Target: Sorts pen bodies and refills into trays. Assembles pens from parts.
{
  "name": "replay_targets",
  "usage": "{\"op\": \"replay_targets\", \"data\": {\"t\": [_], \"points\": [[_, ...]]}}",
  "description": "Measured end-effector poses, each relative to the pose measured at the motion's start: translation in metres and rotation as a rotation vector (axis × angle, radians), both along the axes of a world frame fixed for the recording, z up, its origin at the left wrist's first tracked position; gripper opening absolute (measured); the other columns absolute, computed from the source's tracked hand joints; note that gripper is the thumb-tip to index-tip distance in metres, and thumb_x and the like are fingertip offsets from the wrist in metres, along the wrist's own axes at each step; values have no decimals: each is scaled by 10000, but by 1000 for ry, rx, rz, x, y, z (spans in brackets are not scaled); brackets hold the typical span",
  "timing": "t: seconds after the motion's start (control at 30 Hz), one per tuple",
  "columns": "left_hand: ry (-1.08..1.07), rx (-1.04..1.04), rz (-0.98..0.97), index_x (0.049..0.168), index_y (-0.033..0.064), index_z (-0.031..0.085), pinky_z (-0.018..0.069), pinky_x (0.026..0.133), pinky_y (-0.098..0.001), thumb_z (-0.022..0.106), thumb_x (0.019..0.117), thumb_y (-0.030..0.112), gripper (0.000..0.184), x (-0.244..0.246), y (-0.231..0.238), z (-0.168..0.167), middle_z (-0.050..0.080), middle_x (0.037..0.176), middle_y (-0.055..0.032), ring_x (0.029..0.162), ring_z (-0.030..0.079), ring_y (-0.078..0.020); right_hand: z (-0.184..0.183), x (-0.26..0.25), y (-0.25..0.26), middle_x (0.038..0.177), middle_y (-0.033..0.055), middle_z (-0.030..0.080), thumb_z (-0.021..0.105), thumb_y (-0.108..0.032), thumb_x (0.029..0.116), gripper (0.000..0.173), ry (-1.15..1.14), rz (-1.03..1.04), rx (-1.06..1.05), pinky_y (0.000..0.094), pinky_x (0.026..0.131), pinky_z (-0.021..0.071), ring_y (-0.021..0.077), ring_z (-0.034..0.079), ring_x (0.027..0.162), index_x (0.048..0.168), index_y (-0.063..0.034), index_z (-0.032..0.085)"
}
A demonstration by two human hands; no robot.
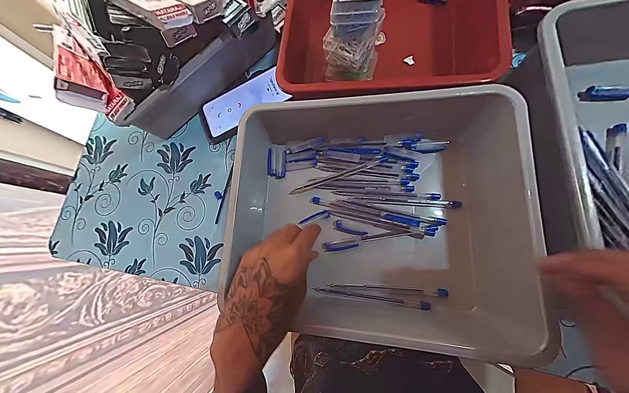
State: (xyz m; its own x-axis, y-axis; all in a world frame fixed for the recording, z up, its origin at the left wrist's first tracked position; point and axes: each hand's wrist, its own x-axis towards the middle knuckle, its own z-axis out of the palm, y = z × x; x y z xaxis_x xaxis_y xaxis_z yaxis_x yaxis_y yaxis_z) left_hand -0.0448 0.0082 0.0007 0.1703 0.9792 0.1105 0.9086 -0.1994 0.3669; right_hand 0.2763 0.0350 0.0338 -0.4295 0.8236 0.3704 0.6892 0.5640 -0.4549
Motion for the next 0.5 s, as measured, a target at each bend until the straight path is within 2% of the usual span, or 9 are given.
{"op": "replay_targets", "data": {"t": [0.07, 0.1, 0.13, 0.2, 0.33, 0.4, 0.47, 0.5], "points": [[88, -60, 10, 1133, 24, 716, 554, 640, -468, 675, 940, 115, 217, -9, 12, 6, 673, 875, -131, 750, 686, -298, -16, -34, 4, 938, 87, 735, 502, -259, 1066, 274, -81, 267, -94, 316, 749, 559, 209, 701, 868, 1092, -98, 722], [128, -86, -16, 1134, 15, 709, 543, 629, -474, 690, 936, 107, 219, -12, 18, 8, 657, 878, -137, 751, 676, -310, -20, -47, 9, 887, 89, 721, 538, -252, 1001, 265, -171, 358, -146, 371, 673, 574, 257, 713, 798, 1074, -94, 738], [167, -99, -62, 1111, 10, 702, 534, 620, -461, 699, 931, 105, 204, -13, 24, 9, 639, 863, -132, 746, 666, -308, -20, -57, 13, 859, 119, 707, 610, -214, 938, 232, -268, 403, -235, 429, 639, 578, 313, 718, 774, 1061, -67, 742], [217, -126, -156, 1065, -6, 704, 537, 624, -447, 729, 914, 94, 183, -11, 35, 11, 641, 840, -140, 759, 672, -316, -13, -75, 19, 885, 208, 694, 747, -116, 895, 198, -430, 389, -418, 523, 678, 558, 415, 705, 832, 1055, -1, 731], [269, -183, -209, 974, -34, 669, 542, 633, -435, 723, 919, 61, 123, -4, 50, 6, 624, 812, -159, 759, 678, -325, -11, -80, 22, 895, 231, 684, 731, -84, 911, 126, -527, 378, -510, 521, 700, 546, 429, 696, 875, 957, 32, 708], [232, -175, -194, 963, -19, 665, 534, 607, -436, 700, 926, 74, 106, -9, 48, 4, 617, 799, -140, 724, 669, -307, -11, -77, 25, 914, 221, 676, 708, -75, 917, 131, -526, 366, -521, 507, 723, 541, 414, 689, 892, 972, 42, 686], [136, -105, -145, 1034, 0, 644, 527, 581, -416, 616, 952, 137, 162, -16, 37, 6, 614, 801, -102, 684, 649, -257, -16, -72, 22, 834, 180, 654, 688, -72, 880, 113, -490, 325, -412, 461, 662, 537, 368, 685, 803, 927, 30, 675], [63, -50, -97, 1154, -5, 628, 527, 593, -386, 577, 964, 176, 267, -18, 30, 10, 631, 826, -89, 681, 636, -216, -19, -69, 21, 773, 151, 632, 662, -86, 871, 106, -460, 304, -330, 432, 604, 529, 339, 676, 731, 899, 16, 668]]}}
